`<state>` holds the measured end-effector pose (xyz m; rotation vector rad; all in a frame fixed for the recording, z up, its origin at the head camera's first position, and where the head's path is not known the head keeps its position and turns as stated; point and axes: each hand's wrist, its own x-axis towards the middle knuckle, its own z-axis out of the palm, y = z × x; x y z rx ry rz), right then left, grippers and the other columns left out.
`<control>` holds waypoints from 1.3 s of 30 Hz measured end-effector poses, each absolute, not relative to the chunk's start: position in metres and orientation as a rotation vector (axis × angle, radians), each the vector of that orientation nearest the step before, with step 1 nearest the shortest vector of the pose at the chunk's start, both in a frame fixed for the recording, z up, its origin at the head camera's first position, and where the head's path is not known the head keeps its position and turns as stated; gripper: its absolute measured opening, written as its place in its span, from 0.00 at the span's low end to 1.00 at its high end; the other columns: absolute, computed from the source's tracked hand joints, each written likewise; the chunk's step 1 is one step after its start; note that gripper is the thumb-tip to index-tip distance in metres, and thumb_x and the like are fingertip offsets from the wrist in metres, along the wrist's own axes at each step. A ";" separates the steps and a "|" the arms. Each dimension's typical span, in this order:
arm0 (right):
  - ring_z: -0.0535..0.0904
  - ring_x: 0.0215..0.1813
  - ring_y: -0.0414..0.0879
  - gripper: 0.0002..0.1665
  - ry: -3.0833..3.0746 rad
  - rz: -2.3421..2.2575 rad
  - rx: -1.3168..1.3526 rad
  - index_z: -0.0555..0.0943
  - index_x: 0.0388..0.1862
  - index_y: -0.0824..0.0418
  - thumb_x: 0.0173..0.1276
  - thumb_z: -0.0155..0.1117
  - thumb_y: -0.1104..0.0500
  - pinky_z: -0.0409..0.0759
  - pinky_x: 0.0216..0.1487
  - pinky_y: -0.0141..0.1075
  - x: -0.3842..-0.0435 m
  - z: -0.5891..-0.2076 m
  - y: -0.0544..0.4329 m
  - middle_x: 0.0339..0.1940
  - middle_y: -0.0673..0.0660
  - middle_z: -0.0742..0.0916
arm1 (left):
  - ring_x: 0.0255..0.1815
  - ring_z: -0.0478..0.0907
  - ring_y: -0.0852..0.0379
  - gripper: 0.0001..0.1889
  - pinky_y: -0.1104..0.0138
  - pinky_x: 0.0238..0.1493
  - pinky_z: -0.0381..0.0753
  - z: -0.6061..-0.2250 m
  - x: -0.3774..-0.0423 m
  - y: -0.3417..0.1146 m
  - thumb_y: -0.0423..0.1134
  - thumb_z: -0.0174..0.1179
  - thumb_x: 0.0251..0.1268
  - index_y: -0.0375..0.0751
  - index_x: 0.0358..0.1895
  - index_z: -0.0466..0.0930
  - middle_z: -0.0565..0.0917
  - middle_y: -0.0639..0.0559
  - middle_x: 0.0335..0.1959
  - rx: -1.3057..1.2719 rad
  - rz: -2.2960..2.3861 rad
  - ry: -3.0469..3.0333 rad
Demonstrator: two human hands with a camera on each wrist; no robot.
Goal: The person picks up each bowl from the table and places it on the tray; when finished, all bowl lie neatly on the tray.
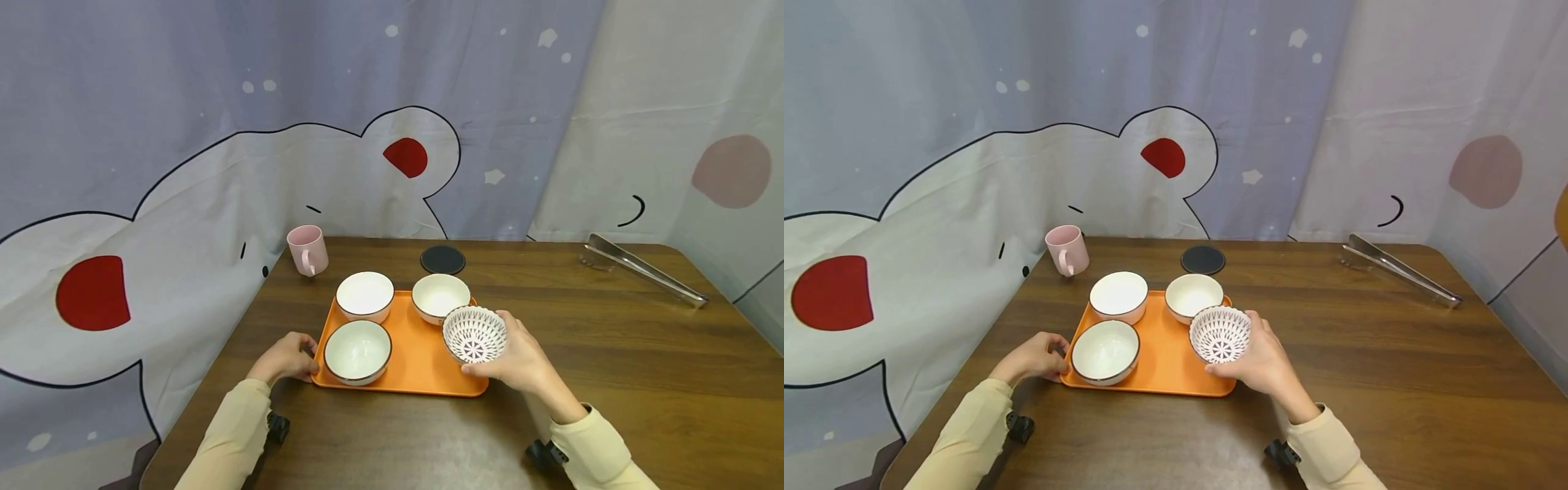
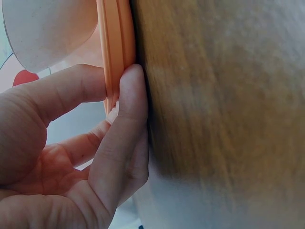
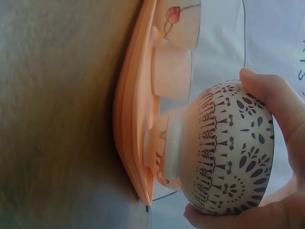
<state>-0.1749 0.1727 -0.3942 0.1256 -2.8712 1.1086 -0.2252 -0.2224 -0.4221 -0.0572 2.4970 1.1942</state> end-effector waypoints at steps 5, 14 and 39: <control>0.77 0.49 0.56 0.66 -2.878 1.128 0.148 0.61 0.67 0.65 0.32 0.85 0.42 0.78 0.50 0.47 -0.172 -0.398 0.164 0.53 0.65 0.77 | 0.23 0.80 0.55 0.15 0.63 0.29 0.87 -0.423 -0.225 -0.223 0.21 0.62 0.46 0.27 0.41 0.74 0.78 0.39 0.33 -0.046 1.195 2.489; 0.77 0.48 0.53 0.67 -2.879 1.157 0.190 0.62 0.68 0.64 0.28 0.86 0.45 0.77 0.50 0.44 -0.172 -0.408 0.143 0.53 0.63 0.77 | 0.23 0.80 0.55 0.15 0.63 0.29 0.87 -0.423 -0.228 -0.222 0.21 0.62 0.46 0.27 0.41 0.74 0.78 0.40 0.32 -0.056 1.208 2.479; 0.70 0.66 0.64 0.72 -2.875 1.261 0.252 0.49 0.76 0.69 0.46 0.79 0.39 0.70 0.67 0.58 -0.170 -0.408 0.139 0.70 0.71 0.67 | 0.24 0.81 0.54 0.17 0.63 0.30 0.84 -0.423 -0.220 -0.230 0.31 0.67 0.50 0.30 0.44 0.74 0.80 0.43 0.29 -0.016 1.058 2.610</control>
